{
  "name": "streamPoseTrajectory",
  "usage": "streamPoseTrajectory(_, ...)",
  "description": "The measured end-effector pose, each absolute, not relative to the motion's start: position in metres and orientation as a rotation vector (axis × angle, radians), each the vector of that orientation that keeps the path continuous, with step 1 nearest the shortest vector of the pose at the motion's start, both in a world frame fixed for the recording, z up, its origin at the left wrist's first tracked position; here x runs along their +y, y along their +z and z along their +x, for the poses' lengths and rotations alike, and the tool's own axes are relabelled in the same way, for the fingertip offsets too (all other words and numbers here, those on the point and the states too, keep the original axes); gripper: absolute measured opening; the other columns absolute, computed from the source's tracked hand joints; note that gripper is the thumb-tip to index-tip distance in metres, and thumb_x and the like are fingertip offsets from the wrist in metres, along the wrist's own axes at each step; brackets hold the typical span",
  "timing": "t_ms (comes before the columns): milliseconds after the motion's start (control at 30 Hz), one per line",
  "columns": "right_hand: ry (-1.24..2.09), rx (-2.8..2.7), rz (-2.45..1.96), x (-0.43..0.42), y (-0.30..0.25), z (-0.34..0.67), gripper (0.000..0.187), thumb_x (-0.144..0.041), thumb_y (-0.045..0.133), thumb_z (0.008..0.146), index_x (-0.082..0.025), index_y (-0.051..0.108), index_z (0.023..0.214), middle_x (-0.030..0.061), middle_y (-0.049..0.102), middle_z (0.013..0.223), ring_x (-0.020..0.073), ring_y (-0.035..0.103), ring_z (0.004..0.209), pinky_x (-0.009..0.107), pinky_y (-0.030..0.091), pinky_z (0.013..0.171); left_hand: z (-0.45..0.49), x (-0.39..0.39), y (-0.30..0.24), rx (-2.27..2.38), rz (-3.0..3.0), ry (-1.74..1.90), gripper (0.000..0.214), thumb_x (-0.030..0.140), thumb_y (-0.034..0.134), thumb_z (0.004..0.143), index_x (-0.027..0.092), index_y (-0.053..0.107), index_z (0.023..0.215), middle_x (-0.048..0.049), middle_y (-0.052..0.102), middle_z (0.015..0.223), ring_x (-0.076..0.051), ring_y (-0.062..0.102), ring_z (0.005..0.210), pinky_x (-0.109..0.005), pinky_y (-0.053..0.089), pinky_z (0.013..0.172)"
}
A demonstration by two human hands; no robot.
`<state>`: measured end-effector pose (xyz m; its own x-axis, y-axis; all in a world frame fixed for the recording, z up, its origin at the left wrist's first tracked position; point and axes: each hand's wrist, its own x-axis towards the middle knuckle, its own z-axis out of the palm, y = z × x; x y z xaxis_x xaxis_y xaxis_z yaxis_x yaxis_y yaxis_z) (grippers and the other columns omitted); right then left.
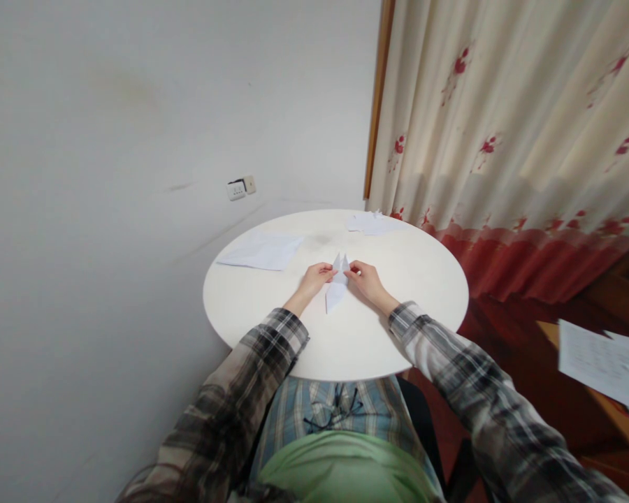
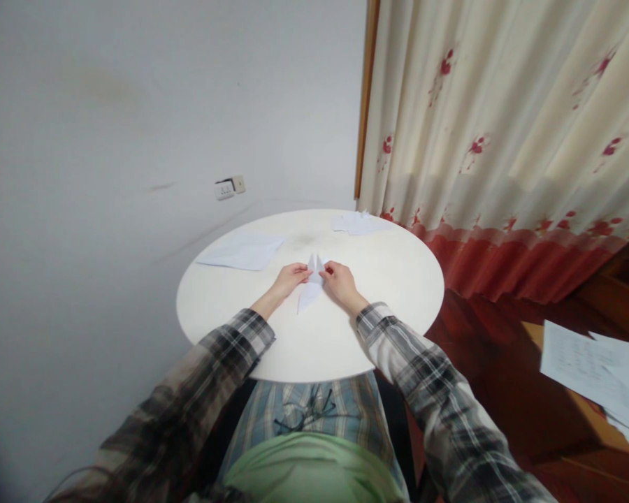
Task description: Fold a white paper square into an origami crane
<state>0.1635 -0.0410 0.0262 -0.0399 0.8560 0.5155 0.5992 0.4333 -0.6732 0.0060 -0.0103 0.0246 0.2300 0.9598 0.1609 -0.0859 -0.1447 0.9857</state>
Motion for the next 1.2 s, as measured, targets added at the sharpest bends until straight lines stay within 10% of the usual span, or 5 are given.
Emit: streamPoseTrajectory(1200, 0.376, -1.405, -1.239, -0.04, 0.035, 0.165, 0.017, -0.031, 0.057, 0.068, -0.016, 0.057, 0.059, 0.0008, 0.059, 0.062, 0.0132, 0.05, 0.061, 0.025, 0.038, 0.062, 0.004, -0.015, 0.032, 0.827, 1.151, 1.252, 0.028, 0.03, 0.071, 0.061, 0.012, 0.052, 0.072, -0.0021, 0.059, 0.07, -0.011, 0.056, 0.064, -0.031, 0.045, 0.073)
